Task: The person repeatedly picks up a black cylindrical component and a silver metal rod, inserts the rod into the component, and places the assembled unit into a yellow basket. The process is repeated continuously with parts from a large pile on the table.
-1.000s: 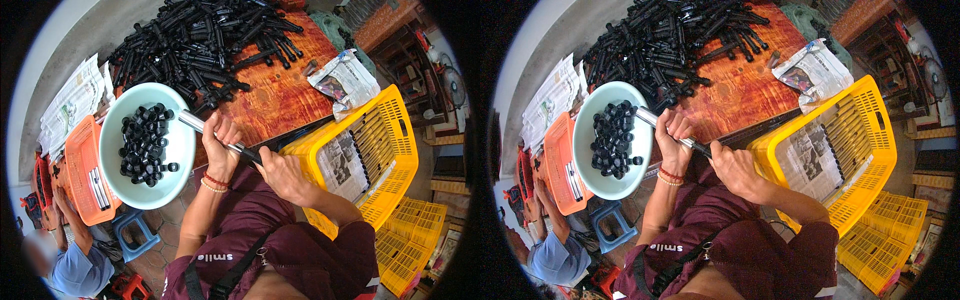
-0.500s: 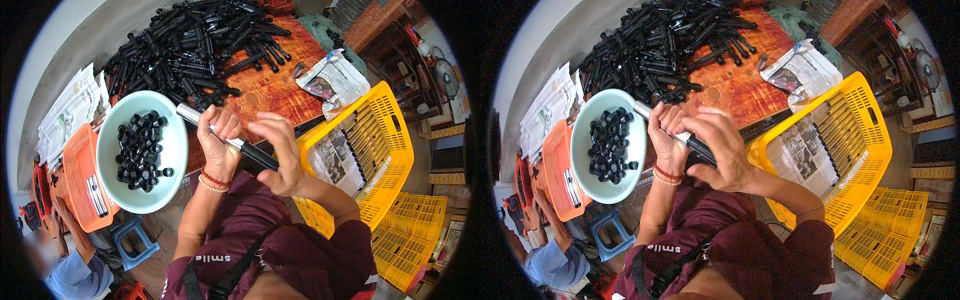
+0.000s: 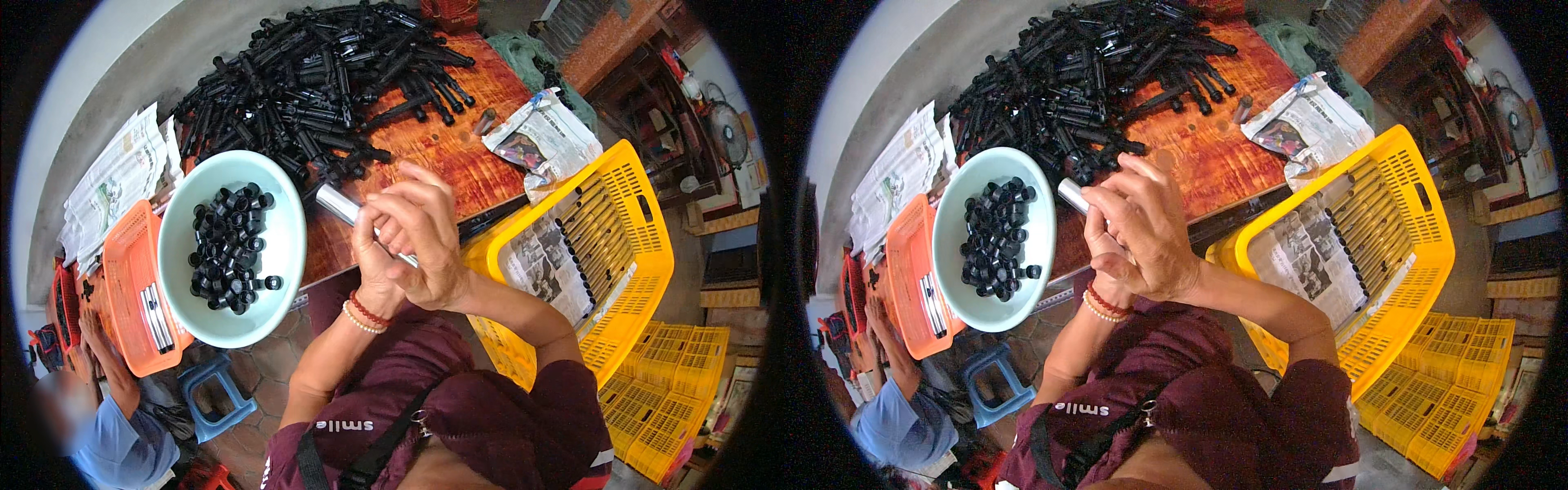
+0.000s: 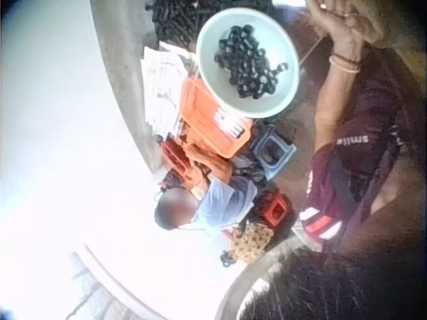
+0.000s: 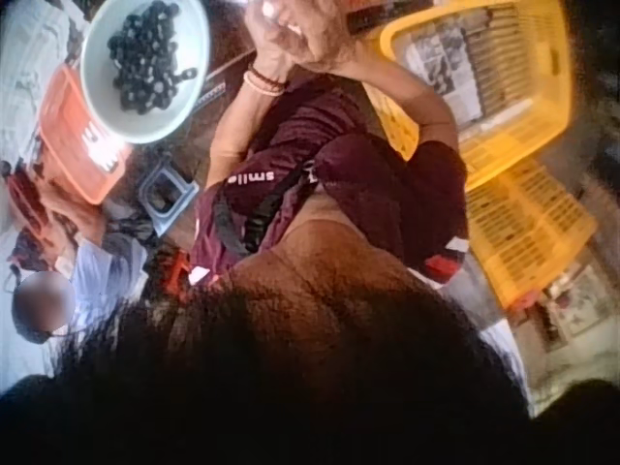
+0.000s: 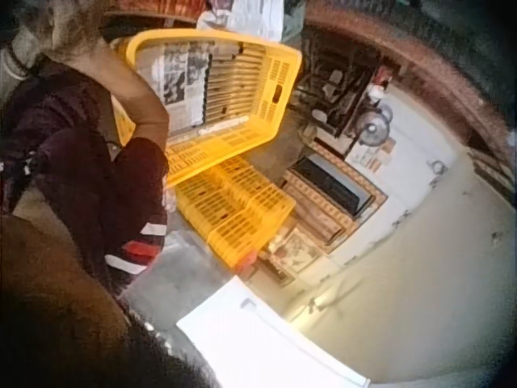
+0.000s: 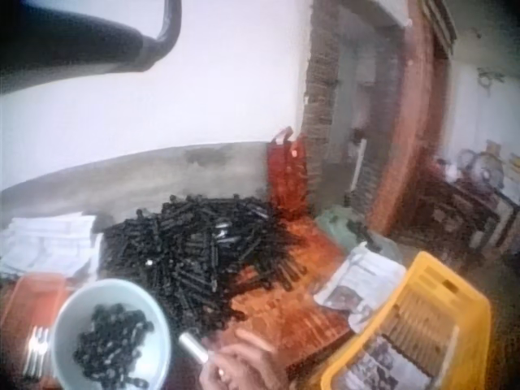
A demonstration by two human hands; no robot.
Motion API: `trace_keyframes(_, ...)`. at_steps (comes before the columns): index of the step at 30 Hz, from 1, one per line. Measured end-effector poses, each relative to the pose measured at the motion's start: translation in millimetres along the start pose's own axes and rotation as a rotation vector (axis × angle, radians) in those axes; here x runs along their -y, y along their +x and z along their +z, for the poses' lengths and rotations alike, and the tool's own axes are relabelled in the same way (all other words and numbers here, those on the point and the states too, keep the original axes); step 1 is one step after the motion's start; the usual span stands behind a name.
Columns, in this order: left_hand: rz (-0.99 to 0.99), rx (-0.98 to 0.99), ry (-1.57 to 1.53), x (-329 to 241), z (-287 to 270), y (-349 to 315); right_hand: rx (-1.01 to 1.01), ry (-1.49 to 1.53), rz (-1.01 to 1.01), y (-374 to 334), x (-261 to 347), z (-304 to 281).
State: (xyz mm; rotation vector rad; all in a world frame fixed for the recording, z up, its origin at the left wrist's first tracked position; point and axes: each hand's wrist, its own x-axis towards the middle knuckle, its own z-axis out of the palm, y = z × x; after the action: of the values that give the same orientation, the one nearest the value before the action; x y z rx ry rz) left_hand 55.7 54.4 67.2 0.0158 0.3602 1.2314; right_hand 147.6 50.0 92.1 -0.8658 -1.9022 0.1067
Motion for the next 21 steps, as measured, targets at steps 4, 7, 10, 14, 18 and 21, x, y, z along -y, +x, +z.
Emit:
trace_keyframes(4, -0.030, 0.085, -0.233, -9.6, -12.3, 11.3, -0.022, 0.198, 0.170, 8.7, 1.0, 3.9)
trace_keyframes(7, -0.049, 0.232, -0.255, -27.2, -22.4, 17.9, -0.039, 0.362, 0.335, 3.8, -15.6, -6.3)
trace_keyframes(10, -0.016, 0.195, -0.172, -34.5, -31.4, 21.3, 0.105, 0.308, 0.481, -10.4, -10.7, -15.3)
trace_keyframes(14, -0.027, 0.179, -0.199, -37.6, -41.7, 24.6, 0.314, 0.164, 0.493, -30.8, -10.2, -15.5)
trace_keyframes(18, 0.016, 0.165, -0.124, -38.9, -45.6, 25.8, 0.376, 0.130, 0.519, -36.7, -11.3, -12.1)
trace_keyframes(21, 0.140, 0.149, 0.123, -44.4, -42.7, 22.0, 0.357, 0.142, 0.600, -40.9, -14.8, -1.7)
